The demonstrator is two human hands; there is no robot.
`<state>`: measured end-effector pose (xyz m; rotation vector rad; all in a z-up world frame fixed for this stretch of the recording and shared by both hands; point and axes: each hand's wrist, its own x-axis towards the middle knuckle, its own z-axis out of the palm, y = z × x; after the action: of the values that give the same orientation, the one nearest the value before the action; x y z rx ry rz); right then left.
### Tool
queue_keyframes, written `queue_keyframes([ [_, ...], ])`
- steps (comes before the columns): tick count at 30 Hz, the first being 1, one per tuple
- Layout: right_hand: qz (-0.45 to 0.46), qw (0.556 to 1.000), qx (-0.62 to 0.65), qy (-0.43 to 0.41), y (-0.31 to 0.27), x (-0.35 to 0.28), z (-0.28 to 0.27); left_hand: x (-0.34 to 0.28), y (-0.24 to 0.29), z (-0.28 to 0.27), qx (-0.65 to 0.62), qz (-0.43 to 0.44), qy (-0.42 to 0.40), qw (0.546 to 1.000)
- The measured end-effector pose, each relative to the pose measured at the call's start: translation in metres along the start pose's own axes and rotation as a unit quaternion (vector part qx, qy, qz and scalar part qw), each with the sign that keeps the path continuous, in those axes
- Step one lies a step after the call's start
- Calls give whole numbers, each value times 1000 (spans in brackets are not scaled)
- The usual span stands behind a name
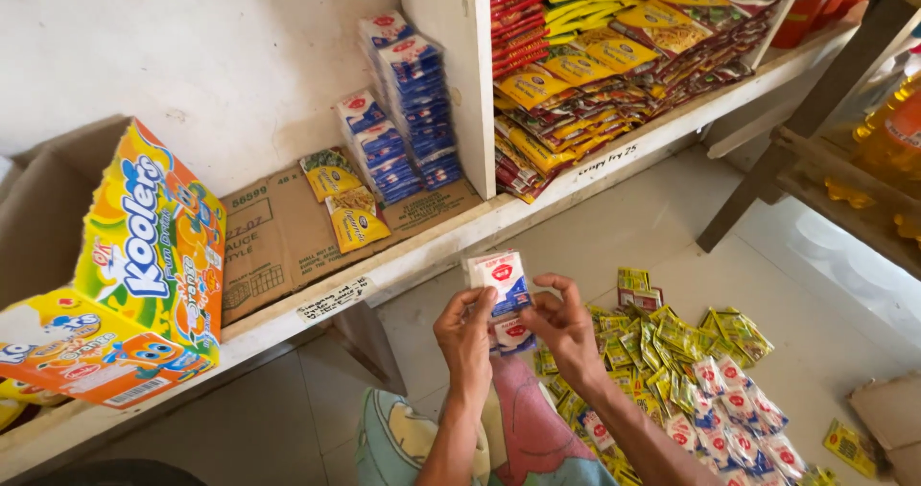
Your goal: Organizing and stacking product sachets on grocery store shelves.
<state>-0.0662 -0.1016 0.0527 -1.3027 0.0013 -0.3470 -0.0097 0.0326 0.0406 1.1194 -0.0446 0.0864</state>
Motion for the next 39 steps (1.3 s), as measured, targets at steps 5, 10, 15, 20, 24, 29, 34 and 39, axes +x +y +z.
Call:
queue_keyframes([
  [5,-27,997,-26,-69,29,2,-14,4,0,-5,-80,-5,28,996],
  [10,-46,992,-108,-52,-4,4,-3,10,-3,-10,-109,7,17,994],
  [15,-148,976,-158,-33,-21,8,-8,10,22,-10,-118,57,-6,991],
  [20,-209,943,-261,1,-36,13,-15,9,18,-12,-94,63,-16,994],
  [24,-207,941,-267,14,-47,13,-17,6,25,-7,-54,59,-16,997],
  [29,-101,988,-111,19,-51,15,-21,18,17,-20,-158,-101,-43,981],
  [34,-102,979,-175,34,-32,18,-34,22,18,-23,-287,-219,-62,931],
  [39,-129,968,-215,15,-45,16,-27,15,32,-17,-229,-89,-76,966],
])
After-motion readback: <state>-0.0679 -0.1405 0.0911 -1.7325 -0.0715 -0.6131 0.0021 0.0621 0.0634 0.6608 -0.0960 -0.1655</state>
